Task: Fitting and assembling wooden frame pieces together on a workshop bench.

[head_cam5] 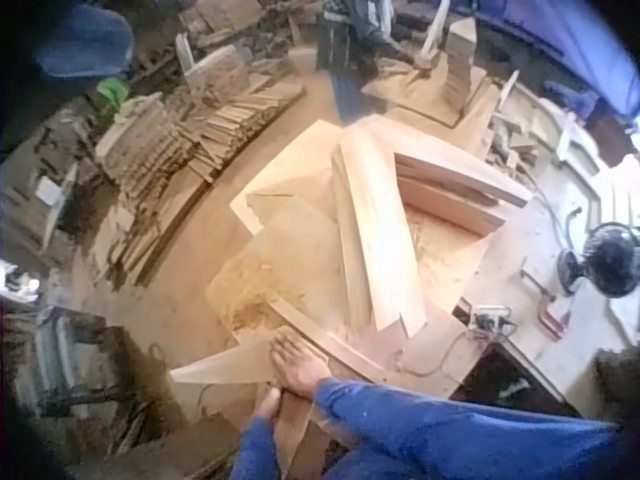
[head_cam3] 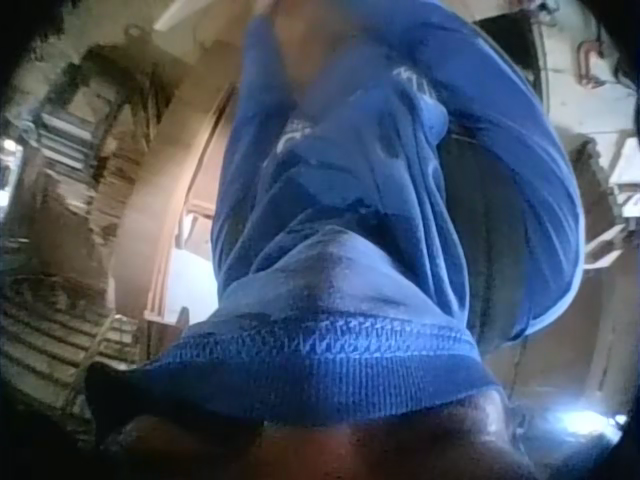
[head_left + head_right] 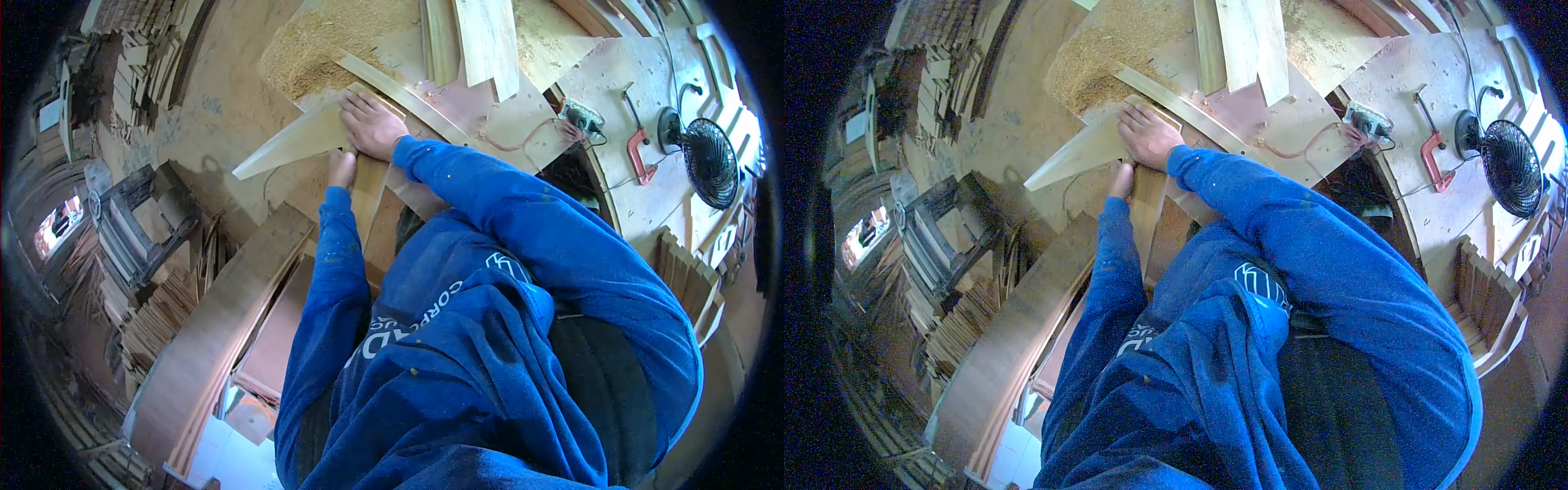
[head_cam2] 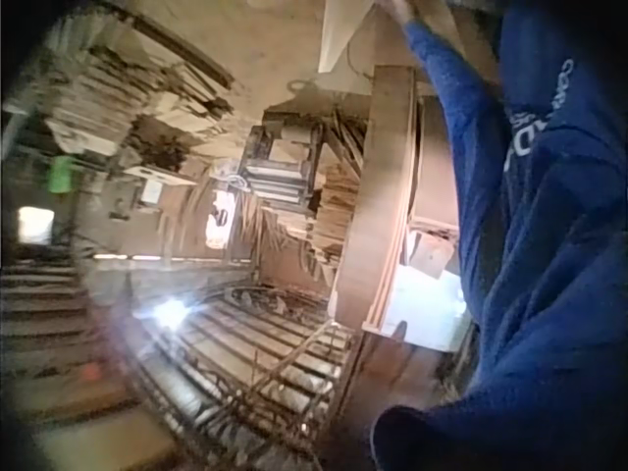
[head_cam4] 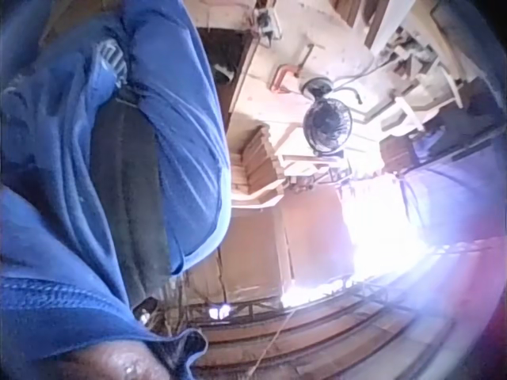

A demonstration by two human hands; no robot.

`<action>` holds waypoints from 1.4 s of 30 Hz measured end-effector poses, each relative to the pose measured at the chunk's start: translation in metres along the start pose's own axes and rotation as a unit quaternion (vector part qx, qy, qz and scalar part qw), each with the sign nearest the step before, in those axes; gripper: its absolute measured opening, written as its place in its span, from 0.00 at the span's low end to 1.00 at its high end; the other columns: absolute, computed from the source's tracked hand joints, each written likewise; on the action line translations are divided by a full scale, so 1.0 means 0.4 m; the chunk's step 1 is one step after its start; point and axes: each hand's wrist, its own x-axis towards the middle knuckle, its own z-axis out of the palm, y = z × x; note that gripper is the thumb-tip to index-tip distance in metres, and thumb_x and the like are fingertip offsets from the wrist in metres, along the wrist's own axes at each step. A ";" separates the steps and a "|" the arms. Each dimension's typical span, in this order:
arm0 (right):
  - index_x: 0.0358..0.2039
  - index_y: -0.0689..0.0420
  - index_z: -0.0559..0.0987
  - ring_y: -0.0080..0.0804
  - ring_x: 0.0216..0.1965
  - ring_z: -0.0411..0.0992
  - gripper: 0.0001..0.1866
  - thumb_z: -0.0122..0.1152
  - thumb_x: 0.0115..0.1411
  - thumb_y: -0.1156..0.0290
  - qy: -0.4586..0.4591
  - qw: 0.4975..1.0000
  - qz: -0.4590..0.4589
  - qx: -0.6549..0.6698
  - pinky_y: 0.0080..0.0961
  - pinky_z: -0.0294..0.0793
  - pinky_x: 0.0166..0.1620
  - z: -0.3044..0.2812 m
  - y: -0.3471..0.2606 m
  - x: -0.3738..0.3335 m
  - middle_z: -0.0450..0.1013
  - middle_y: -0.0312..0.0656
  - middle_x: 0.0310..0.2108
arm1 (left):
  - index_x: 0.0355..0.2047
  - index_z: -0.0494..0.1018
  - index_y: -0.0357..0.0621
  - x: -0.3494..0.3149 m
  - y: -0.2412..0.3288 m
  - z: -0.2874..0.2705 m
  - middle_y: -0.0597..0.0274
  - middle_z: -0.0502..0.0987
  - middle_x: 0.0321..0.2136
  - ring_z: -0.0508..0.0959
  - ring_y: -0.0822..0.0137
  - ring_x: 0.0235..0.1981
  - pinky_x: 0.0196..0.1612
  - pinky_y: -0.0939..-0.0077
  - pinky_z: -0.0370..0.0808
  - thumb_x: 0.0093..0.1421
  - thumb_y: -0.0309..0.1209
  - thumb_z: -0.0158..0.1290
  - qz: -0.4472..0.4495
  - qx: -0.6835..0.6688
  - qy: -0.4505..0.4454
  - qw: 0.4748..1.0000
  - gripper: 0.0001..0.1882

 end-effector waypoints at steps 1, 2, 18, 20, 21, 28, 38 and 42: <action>0.52 0.64 0.70 0.45 0.65 0.59 0.24 0.51 0.60 0.62 -0.001 1.000 0.001 0.000 0.42 0.54 0.67 0.002 0.001 0.000 0.64 0.51 0.61 | 0.58 0.60 0.23 -0.008 0.016 0.007 0.41 0.67 0.57 0.68 0.52 0.58 0.61 0.65 0.63 0.58 0.24 0.47 0.013 -0.017 -0.003 1.000 0.27; 0.53 0.63 0.70 0.44 0.66 0.58 0.24 0.50 0.61 0.62 -0.014 1.000 0.007 -0.002 0.41 0.52 0.68 0.003 0.003 -0.001 0.63 0.51 0.62 | 0.59 0.59 0.25 -0.015 0.033 0.013 0.41 0.66 0.58 0.66 0.52 0.59 0.62 0.65 0.62 0.58 0.23 0.47 0.026 -0.033 -0.007 0.999 0.28; 0.55 0.62 0.69 0.43 0.67 0.56 0.25 0.49 0.62 0.61 -0.037 0.999 0.031 0.000 0.40 0.49 0.69 -0.001 0.010 0.016 0.61 0.50 0.64 | 0.62 0.59 0.30 0.037 0.004 0.002 0.46 0.65 0.61 0.66 0.55 0.60 0.61 0.64 0.63 0.63 0.31 0.47 0.029 0.002 -0.019 0.999 0.28; 0.56 0.62 0.69 0.43 0.67 0.55 0.24 0.48 0.63 0.61 -0.037 0.999 0.036 0.004 0.40 0.49 0.69 0.001 0.016 0.016 0.61 0.50 0.64 | 0.61 0.60 0.28 0.027 0.039 0.011 0.44 0.64 0.61 0.65 0.54 0.61 0.63 0.65 0.61 0.64 0.30 0.48 0.083 0.030 -0.033 0.996 0.27; 0.56 0.62 0.69 0.43 0.67 0.55 0.24 0.48 0.63 0.61 -0.036 0.999 0.031 0.012 0.40 0.49 0.69 -0.002 0.006 0.022 0.61 0.50 0.64 | 0.61 0.60 0.28 0.032 0.014 -0.007 0.44 0.64 0.61 0.65 0.54 0.61 0.63 0.65 0.61 0.64 0.30 0.48 0.084 0.029 -0.028 0.996 0.27; 0.54 0.64 0.70 0.44 0.67 0.56 0.25 0.50 0.61 0.60 -0.017 0.999 0.035 0.009 0.42 0.49 0.69 0.026 0.017 0.020 0.61 0.52 0.63 | 0.61 0.60 0.29 0.054 -0.002 -0.015 0.44 0.64 0.61 0.65 0.54 0.61 0.63 0.65 0.61 0.65 0.30 0.48 -0.025 0.018 -0.047 0.998 0.27; 0.54 0.63 0.70 0.44 0.66 0.58 0.24 0.48 0.62 0.62 -0.015 1.000 0.007 0.009 0.42 0.50 0.69 0.017 -0.012 0.050 0.62 0.52 0.63 | 0.60 0.61 0.28 0.107 -0.142 -0.076 0.43 0.67 0.59 0.66 0.52 0.60 0.61 0.64 0.62 0.62 0.30 0.49 0.009 -0.056 -0.039 0.998 0.27; 0.54 0.61 0.70 0.44 0.66 0.58 0.22 0.49 0.63 0.62 -0.010 1.000 0.015 -0.015 0.41 0.52 0.68 0.022 0.006 0.047 0.62 0.50 0.63 | 0.59 0.61 0.27 0.081 -0.052 -0.052 0.43 0.67 0.59 0.67 0.52 0.59 0.61 0.64 0.62 0.62 0.30 0.49 -0.019 0.005 -0.039 0.999 0.27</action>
